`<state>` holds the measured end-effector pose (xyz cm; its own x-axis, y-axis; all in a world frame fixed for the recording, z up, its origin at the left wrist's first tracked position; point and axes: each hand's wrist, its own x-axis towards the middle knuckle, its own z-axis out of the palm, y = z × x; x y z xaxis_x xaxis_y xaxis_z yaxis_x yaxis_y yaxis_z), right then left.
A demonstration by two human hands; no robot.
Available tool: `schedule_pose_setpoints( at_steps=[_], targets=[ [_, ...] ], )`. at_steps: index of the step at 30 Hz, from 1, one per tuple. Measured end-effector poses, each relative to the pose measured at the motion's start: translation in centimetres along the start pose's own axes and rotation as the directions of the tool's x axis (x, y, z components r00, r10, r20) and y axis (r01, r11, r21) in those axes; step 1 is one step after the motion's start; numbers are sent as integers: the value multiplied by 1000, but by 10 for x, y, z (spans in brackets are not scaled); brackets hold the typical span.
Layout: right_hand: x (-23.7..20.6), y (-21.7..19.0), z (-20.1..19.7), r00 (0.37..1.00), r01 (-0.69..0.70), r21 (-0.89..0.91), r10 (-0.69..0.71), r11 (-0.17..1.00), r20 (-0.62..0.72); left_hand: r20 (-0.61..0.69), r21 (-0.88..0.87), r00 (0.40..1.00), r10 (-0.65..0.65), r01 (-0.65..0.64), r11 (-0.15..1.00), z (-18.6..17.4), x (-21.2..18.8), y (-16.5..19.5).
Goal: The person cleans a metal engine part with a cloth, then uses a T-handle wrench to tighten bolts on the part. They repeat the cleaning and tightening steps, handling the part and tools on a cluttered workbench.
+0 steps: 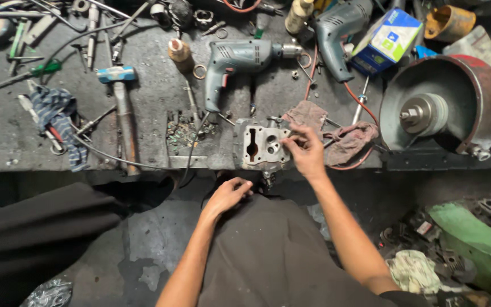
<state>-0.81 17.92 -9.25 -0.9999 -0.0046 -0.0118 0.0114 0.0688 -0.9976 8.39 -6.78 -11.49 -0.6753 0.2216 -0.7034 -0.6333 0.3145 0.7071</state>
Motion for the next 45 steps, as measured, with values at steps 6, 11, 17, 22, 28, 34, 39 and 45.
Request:
schedule_pose_setpoints(
  at_steps=[6,11,17,22,28,34,39,45],
  targets=[
    [-18,18,13,978,124,-310,-169,943,-123,112,-89,980,163,-154,984,33,14,10],
    [-19,12,18,963,146,-414,-225,898,-148,108,-192,976,188,-165,967,39,20,14],
    [-16,-9,17,897,414,-523,-433,745,94,77,-90,986,149,-142,986,45,15,27],
    [-11,-40,17,871,479,-600,-435,641,231,68,-202,982,175,-158,967,35,2,48],
    [47,-55,30,927,354,-642,-347,680,144,-23,-233,933,360,-355,905,18,10,104],
    [130,-72,29,992,119,-721,-50,682,117,-353,66,849,394,-397,915,3,19,187],
    [165,-76,28,959,-107,-626,246,772,139,-444,291,740,505,-414,862,-3,11,222],
    [169,-60,26,953,135,-200,-71,970,296,-77,804,444,893,-502,319,-12,15,207]
  ],
)
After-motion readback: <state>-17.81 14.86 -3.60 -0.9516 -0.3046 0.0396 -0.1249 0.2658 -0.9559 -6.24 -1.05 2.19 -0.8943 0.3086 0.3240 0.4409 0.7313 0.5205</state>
